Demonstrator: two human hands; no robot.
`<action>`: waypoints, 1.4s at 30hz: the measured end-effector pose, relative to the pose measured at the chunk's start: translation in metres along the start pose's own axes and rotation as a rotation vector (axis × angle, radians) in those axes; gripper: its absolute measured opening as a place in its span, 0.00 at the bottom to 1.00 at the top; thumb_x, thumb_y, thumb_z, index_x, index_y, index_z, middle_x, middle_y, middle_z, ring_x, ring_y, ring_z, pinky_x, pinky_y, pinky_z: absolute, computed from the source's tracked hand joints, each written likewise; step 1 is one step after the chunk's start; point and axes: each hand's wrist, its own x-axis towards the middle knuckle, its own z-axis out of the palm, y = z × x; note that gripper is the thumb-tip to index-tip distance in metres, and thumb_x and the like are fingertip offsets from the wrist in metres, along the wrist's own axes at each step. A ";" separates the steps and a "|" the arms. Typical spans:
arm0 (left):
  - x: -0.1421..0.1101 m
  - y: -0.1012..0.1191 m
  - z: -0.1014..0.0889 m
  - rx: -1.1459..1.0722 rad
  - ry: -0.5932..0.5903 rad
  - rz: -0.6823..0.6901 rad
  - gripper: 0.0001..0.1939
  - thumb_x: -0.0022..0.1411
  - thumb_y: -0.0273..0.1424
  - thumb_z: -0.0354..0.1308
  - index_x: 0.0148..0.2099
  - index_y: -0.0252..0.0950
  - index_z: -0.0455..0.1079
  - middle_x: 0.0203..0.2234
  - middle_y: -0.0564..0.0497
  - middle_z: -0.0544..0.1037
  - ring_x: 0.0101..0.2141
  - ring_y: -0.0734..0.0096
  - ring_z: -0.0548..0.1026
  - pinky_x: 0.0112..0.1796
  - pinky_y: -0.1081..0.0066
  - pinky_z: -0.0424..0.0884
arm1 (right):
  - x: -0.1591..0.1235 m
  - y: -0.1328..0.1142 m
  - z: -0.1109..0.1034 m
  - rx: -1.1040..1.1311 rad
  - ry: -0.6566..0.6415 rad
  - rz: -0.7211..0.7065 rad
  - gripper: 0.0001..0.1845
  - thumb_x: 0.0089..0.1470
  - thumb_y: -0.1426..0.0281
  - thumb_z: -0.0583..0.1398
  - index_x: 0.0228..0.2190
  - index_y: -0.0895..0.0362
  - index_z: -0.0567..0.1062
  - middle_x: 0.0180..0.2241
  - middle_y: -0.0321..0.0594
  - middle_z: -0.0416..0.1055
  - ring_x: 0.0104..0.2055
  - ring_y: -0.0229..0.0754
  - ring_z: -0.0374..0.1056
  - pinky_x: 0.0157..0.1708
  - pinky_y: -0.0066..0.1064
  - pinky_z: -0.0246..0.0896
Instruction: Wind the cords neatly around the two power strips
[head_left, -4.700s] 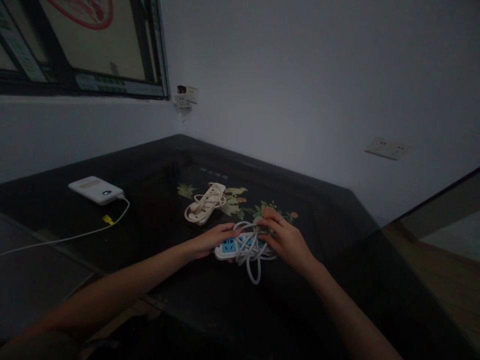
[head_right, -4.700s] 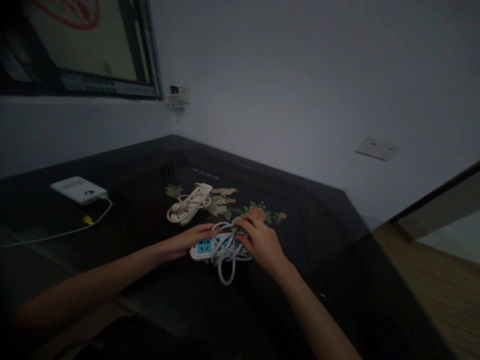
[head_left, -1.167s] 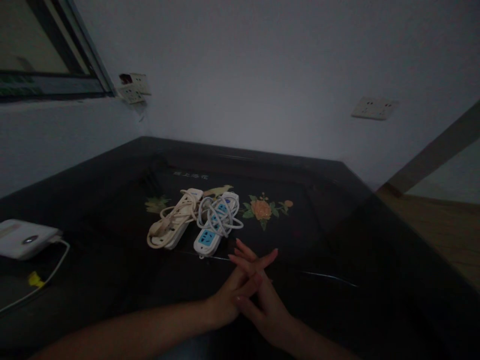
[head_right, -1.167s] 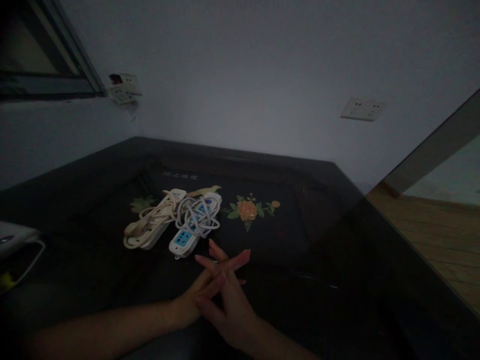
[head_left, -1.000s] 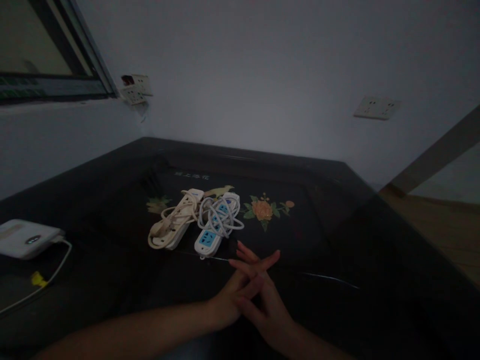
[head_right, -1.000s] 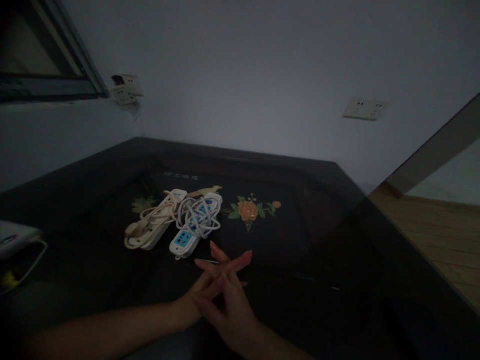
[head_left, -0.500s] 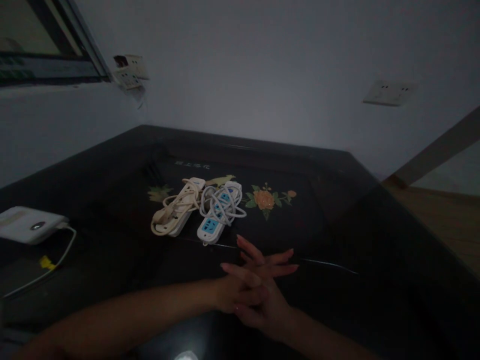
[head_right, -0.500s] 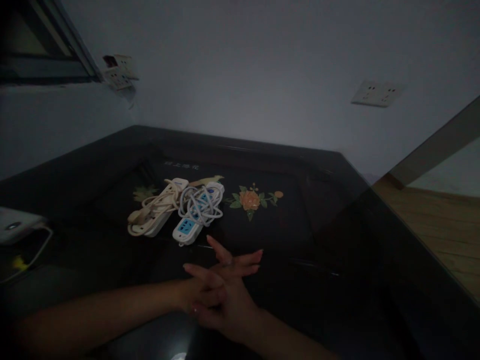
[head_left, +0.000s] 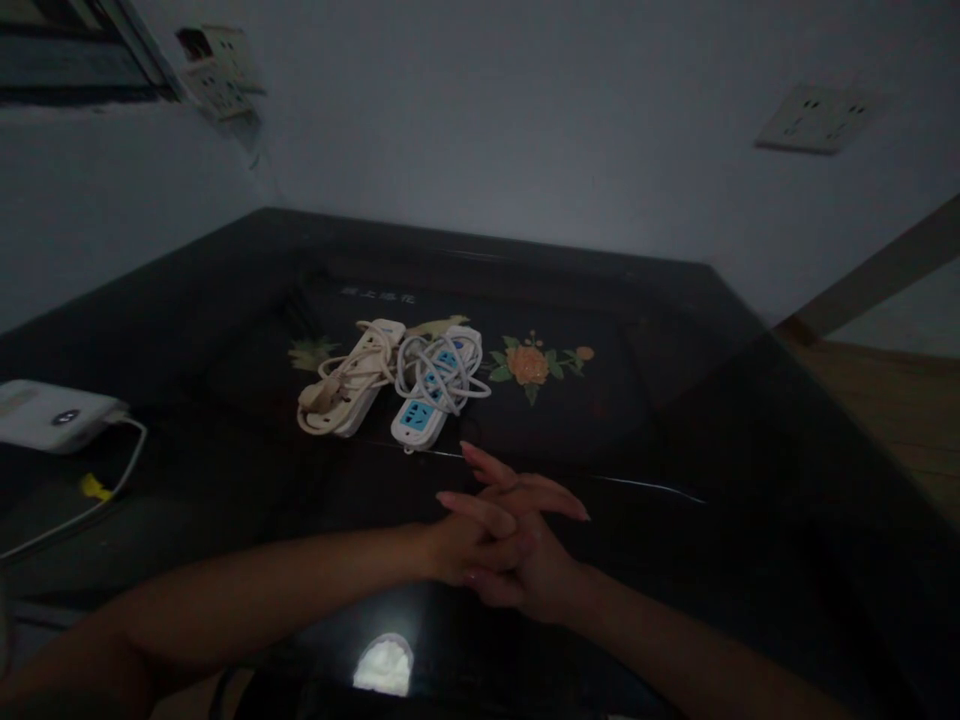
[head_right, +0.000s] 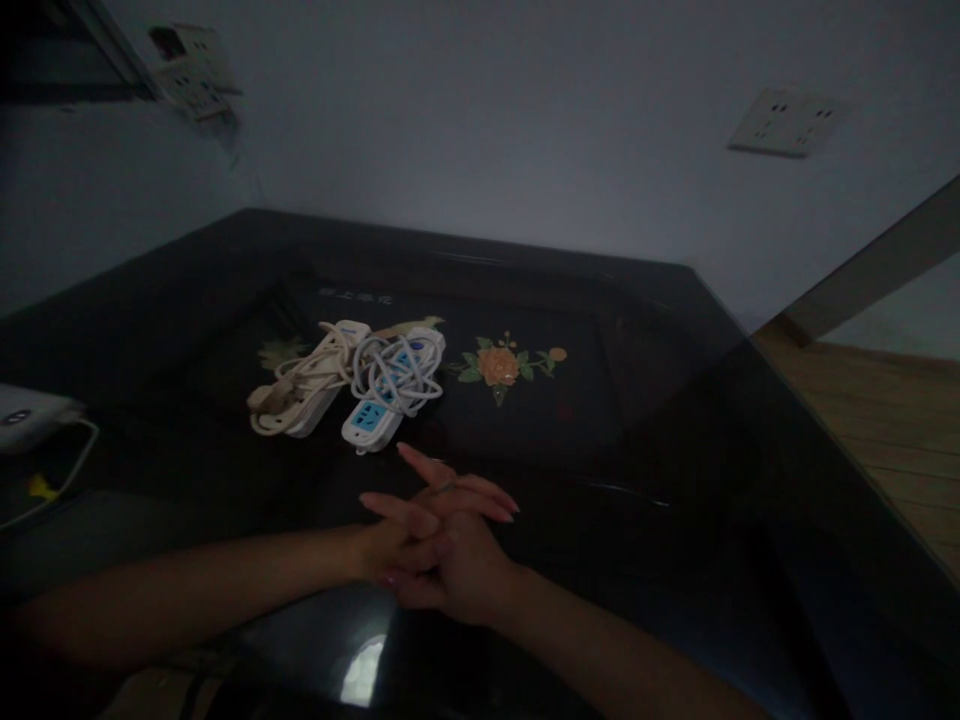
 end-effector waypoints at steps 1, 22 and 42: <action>0.001 0.000 -0.005 0.003 -0.038 0.007 0.27 0.53 0.35 0.52 0.57 0.44 0.67 0.52 0.50 0.74 0.58 0.51 0.64 0.53 0.57 0.65 | 0.000 0.001 0.001 0.021 0.005 -0.024 0.37 0.51 0.60 0.62 0.60 0.40 0.56 0.69 0.32 0.36 0.67 0.58 0.45 0.57 0.49 0.58; 0.025 -0.003 -0.055 -0.371 -0.685 0.432 0.25 0.61 0.36 0.49 0.60 0.43 0.65 0.59 0.52 0.66 0.60 0.57 0.61 0.56 0.63 0.59 | 0.000 0.003 -0.002 0.232 0.117 0.083 0.32 0.55 0.52 0.58 0.58 0.44 0.61 0.65 0.45 0.47 0.64 0.55 0.50 0.54 0.53 0.58; 0.028 -0.012 -0.046 -0.532 -0.740 0.491 0.30 0.63 0.43 0.47 0.65 0.40 0.57 0.61 0.52 0.63 0.63 0.59 0.57 0.58 0.60 0.56 | -0.002 0.001 -0.001 0.173 0.125 0.089 0.34 0.54 0.55 0.59 0.60 0.45 0.57 0.65 0.47 0.42 0.66 0.57 0.46 0.56 0.53 0.54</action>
